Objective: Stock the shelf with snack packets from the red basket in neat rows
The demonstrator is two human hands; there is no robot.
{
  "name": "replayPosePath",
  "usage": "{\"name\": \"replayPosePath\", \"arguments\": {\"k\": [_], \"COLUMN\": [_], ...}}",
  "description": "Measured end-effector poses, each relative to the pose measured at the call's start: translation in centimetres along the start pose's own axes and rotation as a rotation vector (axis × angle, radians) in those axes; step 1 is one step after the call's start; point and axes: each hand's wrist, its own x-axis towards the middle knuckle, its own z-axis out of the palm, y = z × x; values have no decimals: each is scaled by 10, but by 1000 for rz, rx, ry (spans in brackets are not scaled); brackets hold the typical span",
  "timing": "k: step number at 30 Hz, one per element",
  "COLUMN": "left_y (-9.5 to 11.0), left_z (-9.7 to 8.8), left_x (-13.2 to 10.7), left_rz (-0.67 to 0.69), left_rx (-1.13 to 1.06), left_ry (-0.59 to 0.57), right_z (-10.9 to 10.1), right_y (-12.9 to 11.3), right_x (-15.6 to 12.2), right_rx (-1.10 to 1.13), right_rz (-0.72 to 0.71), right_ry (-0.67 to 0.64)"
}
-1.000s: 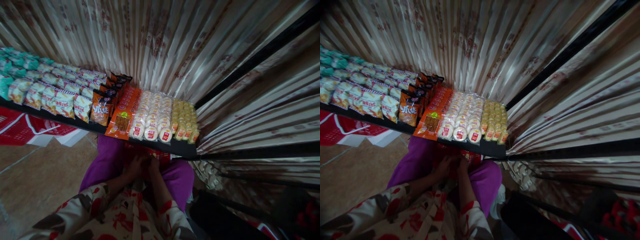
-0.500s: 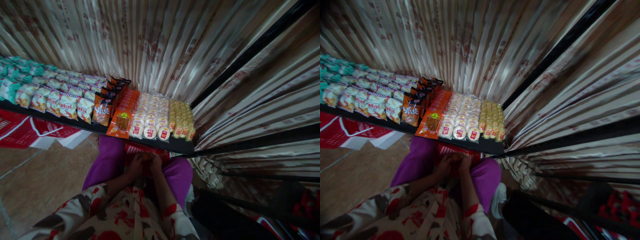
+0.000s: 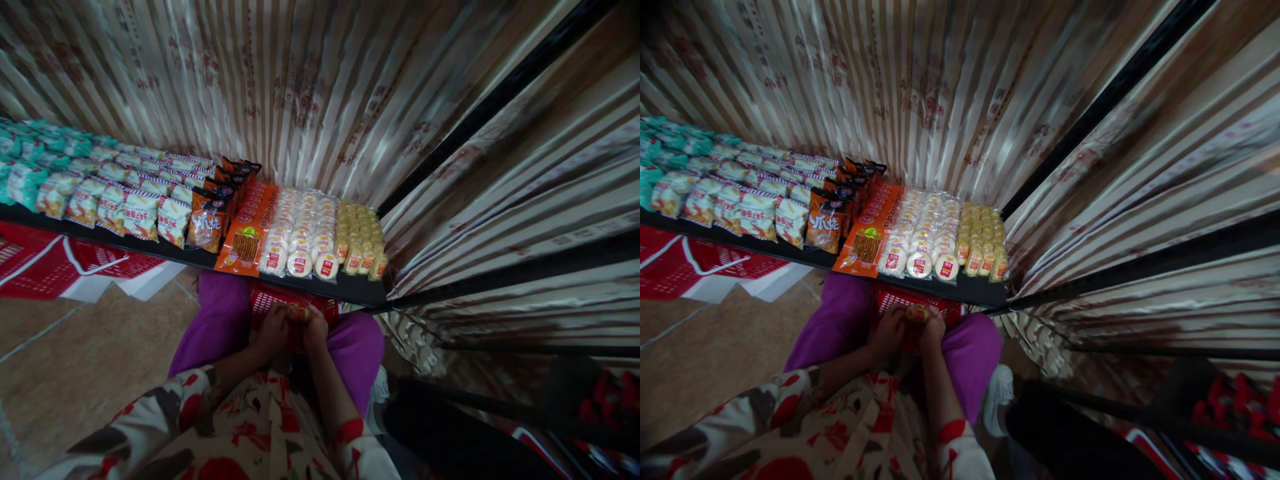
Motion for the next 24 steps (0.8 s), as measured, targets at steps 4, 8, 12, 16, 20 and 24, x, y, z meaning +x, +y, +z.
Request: {"name": "replayPosePath", "arguments": {"k": [4, 8, 12, 16, 20, 24], "left_y": [7, 12, 14, 15, 19, 26], "left_z": [-4, -5, -7, -10, -13, -16], "left_x": [4, 8, 13, 18, 22, 26], "left_rz": [14, 22, 35, 89, 114, 99], "left_rx": [-11, -18, -20, -18, -15, -10], "left_ry": [1, -4, 5, 21, 13, -14], "right_z": [-3, -5, -7, -8, -8, -8], "right_y": [-1, -3, -7, -13, -19, -25], "right_x": [-8, -11, -12, -17, -23, -27], "right_rx": [79, 32, -48, -138, -318, -453], "right_rz": [99, 91, 20, -69, -217, -305], "right_ry": [-9, -48, -67, -77, -110, -115]}}
